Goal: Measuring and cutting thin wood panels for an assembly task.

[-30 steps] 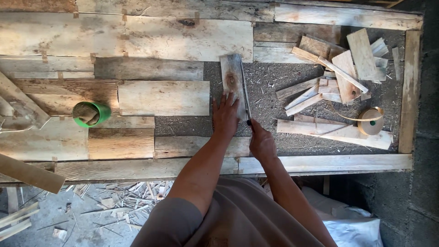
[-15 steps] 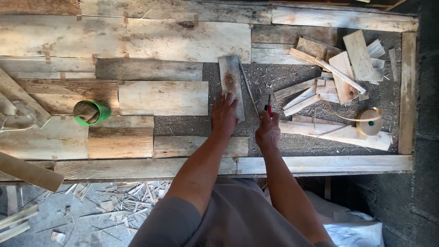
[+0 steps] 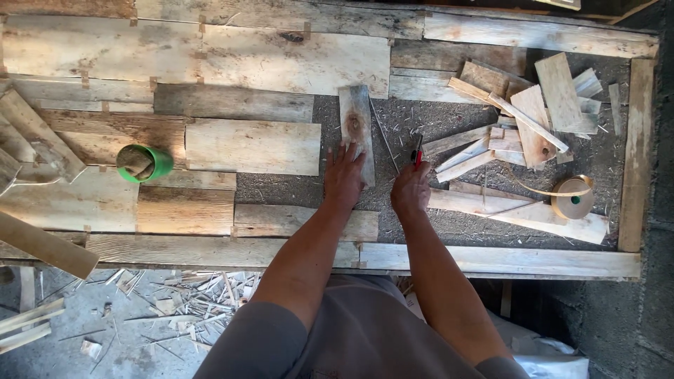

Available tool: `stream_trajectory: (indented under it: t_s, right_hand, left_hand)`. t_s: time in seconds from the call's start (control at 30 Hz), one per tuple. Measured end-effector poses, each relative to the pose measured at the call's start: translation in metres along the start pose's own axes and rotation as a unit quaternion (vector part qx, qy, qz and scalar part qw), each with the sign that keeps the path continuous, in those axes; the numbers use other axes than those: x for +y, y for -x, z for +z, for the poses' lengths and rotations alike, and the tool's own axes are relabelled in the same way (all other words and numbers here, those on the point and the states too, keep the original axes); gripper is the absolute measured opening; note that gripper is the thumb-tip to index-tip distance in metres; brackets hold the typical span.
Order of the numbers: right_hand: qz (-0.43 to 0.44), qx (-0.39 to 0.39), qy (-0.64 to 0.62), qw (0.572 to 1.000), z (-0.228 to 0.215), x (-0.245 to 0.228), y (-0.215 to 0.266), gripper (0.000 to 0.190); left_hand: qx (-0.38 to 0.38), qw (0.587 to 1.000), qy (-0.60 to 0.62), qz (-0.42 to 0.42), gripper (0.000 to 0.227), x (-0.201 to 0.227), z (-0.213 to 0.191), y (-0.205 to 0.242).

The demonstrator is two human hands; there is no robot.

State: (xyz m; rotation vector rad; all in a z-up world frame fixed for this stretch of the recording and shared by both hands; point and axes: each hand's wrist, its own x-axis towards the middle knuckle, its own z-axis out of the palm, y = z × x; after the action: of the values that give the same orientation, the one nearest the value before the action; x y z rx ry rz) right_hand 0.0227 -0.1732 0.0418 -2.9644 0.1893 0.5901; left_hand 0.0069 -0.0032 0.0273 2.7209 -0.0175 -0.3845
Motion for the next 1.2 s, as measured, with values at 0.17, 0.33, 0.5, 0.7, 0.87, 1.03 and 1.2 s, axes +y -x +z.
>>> stream_trajectory:
  t_s: [0.17,0.33,0.5,0.7,0.87,1.03,1.2]
  right_hand:
    - [-0.028,0.026,-0.016,0.999,-0.006,0.011,0.012,0.036]
    - [0.014,0.011,-0.045,0.999,-0.014,0.033,0.044,0.038]
    - [-0.102,0.163,-0.267,0.944,0.016,0.061,0.065,0.021]
    - [-0.157,0.186,-0.351,0.904,-0.002,0.015,0.087,0.012]
    - [-0.243,0.173,-0.294,0.908,-0.015,-0.035,0.110,0.010]
    - [-0.281,0.068,-0.293,0.911,-0.021,-0.065,0.125,0.012]
    - [-0.343,-0.028,-0.291,0.893,-0.010,-0.070,0.121,0.025]
  left_hand:
    - [0.005,1.000,-0.004,0.004,0.086,-0.001,-0.002,0.001]
    - [0.006,1.000,0.019,0.016,0.085,-0.001,-0.013,0.004]
    - [0.117,0.989,0.082,0.045,0.061,-0.016,0.005,0.001]
    - [0.035,0.910,0.397,-0.116,0.027,0.004,-0.010,0.044]
    - [-0.020,0.744,0.656,-0.125,0.023,-0.015,0.044,0.082]
    - [0.021,0.605,0.759,-0.241,0.020,-0.050,0.064,0.113]
    - [0.112,0.551,0.775,-0.290,0.018,-0.085,0.012,0.163]
